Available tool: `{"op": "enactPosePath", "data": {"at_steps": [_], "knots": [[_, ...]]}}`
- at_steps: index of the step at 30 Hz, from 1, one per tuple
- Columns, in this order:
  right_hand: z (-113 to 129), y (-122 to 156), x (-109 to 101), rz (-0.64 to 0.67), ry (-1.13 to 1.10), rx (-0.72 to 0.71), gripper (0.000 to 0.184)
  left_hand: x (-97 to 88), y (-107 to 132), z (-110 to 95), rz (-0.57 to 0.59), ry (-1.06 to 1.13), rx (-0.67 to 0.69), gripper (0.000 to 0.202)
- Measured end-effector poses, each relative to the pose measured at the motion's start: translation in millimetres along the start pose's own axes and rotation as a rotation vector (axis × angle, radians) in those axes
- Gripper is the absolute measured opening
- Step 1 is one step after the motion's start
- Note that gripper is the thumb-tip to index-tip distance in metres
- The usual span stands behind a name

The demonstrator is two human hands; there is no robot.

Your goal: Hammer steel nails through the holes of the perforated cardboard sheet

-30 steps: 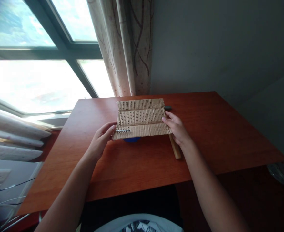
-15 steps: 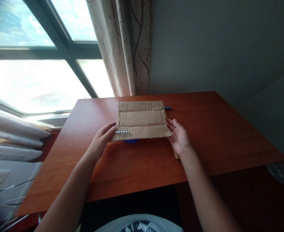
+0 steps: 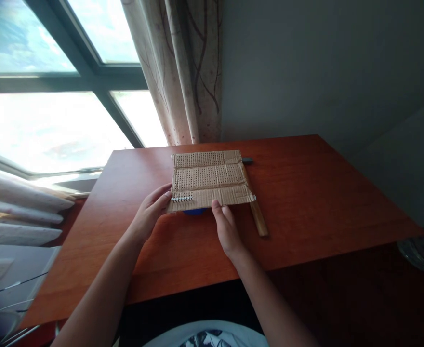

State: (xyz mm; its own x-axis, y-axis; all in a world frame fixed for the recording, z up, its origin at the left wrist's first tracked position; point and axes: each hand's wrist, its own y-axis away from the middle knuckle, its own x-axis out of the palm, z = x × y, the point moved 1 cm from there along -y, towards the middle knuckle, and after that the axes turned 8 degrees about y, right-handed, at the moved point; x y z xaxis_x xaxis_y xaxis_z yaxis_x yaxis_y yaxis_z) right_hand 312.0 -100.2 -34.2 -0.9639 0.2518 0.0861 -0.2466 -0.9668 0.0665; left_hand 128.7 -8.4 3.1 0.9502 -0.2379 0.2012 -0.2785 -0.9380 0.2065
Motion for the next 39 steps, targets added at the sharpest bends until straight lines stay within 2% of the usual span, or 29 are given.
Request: {"op": "enactPosePath", "data": {"at_steps": [4,8,13,18,23,31,36,39], "knots": [[-8.1,-5.5,4.0,-0.098,0.014,0.028,0.051,6.0,1.1,2.2,0.013,-0.006,0.039,0.068],[-9.8,-3.9,-19.1,-0.229,0.02,0.025,0.046,26.5,-0.7,3.1,0.089,-0.022,0.074,0.065],[7.0,-15.0,-67.7,-0.308,-0.067,-0.056,0.038,76.9,-19.3,9.0,0.208,-0.072,0.163,0.055],[27.9,-32.4,-117.0,-0.414,-0.081,-0.185,0.033,135.6,-43.9,25.5,0.216,-0.248,0.268,0.047],[26.6,-50.7,-154.3,-0.467,-0.06,-0.161,0.035,175.4,-63.7,36.6,0.237,-0.333,0.24,0.045],[17.8,-78.0,-183.9,-0.509,-0.1,-0.131,0.038,204.4,-90.5,33.7,0.231,-0.432,0.218,0.046],[12.2,-83.7,-193.8,-0.525,-0.046,-0.181,0.039,215.9,-92.9,39.3,0.235,-0.462,0.197,0.042],[7.6,-85.9,-195.6,-0.494,-0.043,-0.155,0.042,218.5,-93.0,44.8,0.243,-0.435,0.193,0.044]]}}
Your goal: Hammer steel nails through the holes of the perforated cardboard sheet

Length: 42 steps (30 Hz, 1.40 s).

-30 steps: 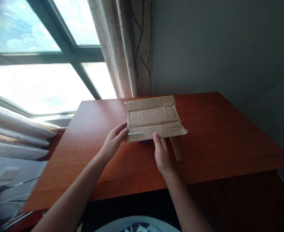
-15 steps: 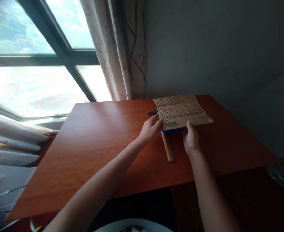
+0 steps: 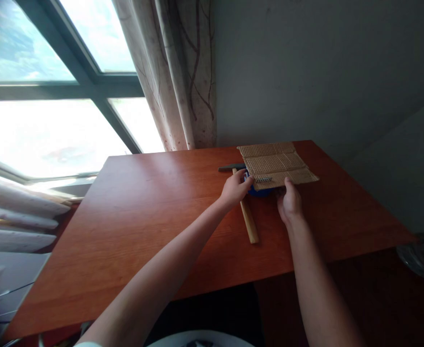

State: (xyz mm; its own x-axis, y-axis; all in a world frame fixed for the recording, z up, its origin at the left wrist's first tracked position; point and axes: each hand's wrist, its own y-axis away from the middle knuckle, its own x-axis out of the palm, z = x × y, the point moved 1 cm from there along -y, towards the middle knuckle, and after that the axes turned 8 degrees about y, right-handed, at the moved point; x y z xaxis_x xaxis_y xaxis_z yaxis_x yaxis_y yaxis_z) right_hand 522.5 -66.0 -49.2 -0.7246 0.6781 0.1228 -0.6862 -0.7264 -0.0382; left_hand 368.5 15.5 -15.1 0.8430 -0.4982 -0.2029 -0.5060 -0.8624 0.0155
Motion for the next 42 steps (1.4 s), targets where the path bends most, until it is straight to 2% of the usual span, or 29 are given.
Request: {"op": "enactPosePath", "data": {"at_steps": [3,5,7,8,9,11,12,13,15,17,18,21,23,26,29,33,42], "knots": [[-1.4,-1.9,-1.8,0.052,-0.004,0.032,0.045,-2.3,0.9,4.7,-0.004,0.039,0.018,0.044],[0.1,1.3,-7.4,0.001,0.012,0.045,0.043,-10.0,3.6,9.5,-0.009,0.064,0.035,0.043],[3.8,13.2,-15.6,-0.191,0.051,0.024,0.036,-23.8,8.6,17.2,-0.02,0.087,0.051,0.039],[6.9,23.6,-19.1,-0.349,0.081,-0.03,0.031,-32.7,12.1,22.2,-0.03,0.097,0.056,0.037],[10.5,36.4,-19.7,-0.439,0.093,-0.076,0.026,-42.7,16.3,27.9,-0.041,0.104,0.06,0.035],[19.9,66.8,-10.2,-0.513,0.115,-0.168,0.022,-64.0,26.6,40.0,-0.062,0.111,0.059,0.033],[25.9,82.4,1.5,-0.457,0.167,-0.251,0.025,-74.5,32.6,45.6,-0.069,0.111,0.056,0.032],[31.5,96.7,17.8,-0.337,0.221,-0.295,0.027,-84.7,38.9,50.5,-0.07,0.112,0.054,0.031],[39.0,117.8,61.4,0.037,0.313,-0.257,0.028,-102.9,52.1,56.9,-0.057,0.114,0.058,0.027],[39.6,126.6,110.7,0.387,0.37,-0.253,0.021,-118.4,64.1,58.8,-0.048,0.104,0.082,0.025],[37.1,126.2,133.9,0.469,0.401,-0.277,0.02,-125.0,69.1,58.4,-0.035,0.076,0.123,0.022],[20.3,114.0,187.8,0.476,0.558,-0.369,0.023,-141.3,78.3,56.6,-0.081,0.04,0.197,0.018],[7.0,105.9,207.7,0.468,0.579,-0.384,0.027,-148.6,79.6,56.7,-0.159,0.042,0.216,0.019],[-7.2,101.1,215.1,0.483,0.582,-0.396,0.035,-152.7,78.3,57.9,-0.188,0.021,0.24,0.021],[-12.6,101.3,207.6,0.523,0.582,-0.409,0.038,-150.7,78.3,57.9,-0.123,-0.054,0.272,0.024],[-11.9,102.6,199.3,0.543,0.597,-0.415,0.042,-147.8,81.6,55.1,-0.081,-0.109,0.299,0.027],[-7.5,106.6,199.8,0.555,0.611,-0.436,0.04,-148.2,84.3,55.6,-0.075,-0.114,0.281,0.026]]}}
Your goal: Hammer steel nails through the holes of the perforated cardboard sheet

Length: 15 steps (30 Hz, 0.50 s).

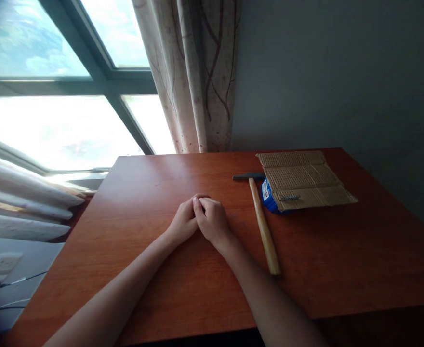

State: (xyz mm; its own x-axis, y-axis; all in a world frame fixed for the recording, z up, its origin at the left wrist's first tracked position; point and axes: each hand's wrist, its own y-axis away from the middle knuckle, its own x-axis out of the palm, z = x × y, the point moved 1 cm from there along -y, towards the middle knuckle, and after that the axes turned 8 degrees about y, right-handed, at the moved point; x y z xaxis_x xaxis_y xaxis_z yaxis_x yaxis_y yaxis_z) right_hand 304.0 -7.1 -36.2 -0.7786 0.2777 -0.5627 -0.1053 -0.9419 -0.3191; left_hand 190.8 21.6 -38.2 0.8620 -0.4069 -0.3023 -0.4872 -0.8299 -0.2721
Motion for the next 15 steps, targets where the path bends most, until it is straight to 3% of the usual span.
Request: {"op": "enactPosePath", "data": {"at_steps": [15], "knots": [[-1.7,0.3,0.2,0.001,-0.005,0.001,0.04,0.0,0.7,2.7,0.022,0.0,0.0,0.021]]}}
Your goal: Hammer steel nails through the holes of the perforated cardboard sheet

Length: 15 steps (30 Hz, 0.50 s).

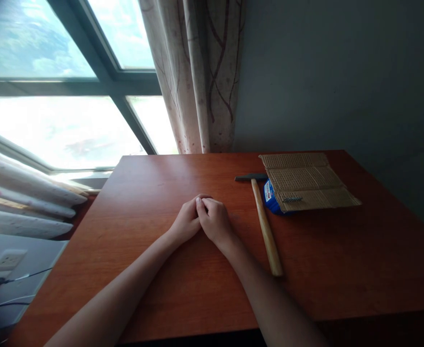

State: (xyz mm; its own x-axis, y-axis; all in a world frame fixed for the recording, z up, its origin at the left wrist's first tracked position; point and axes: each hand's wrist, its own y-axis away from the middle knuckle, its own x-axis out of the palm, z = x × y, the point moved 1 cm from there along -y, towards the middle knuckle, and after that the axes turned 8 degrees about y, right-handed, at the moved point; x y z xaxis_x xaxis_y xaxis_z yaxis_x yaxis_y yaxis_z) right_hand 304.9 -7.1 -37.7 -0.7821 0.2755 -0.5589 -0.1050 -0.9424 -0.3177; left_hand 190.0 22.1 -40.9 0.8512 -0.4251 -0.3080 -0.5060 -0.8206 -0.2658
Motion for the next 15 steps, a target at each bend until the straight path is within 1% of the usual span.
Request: {"op": "enactPosePath", "data": {"at_steps": [15], "knots": [[1.0,-0.5,-2.2,0.016,0.031,-0.006,0.04,-0.2,-0.5,-4.4,-0.011,-0.012,-0.005,0.023]]}}
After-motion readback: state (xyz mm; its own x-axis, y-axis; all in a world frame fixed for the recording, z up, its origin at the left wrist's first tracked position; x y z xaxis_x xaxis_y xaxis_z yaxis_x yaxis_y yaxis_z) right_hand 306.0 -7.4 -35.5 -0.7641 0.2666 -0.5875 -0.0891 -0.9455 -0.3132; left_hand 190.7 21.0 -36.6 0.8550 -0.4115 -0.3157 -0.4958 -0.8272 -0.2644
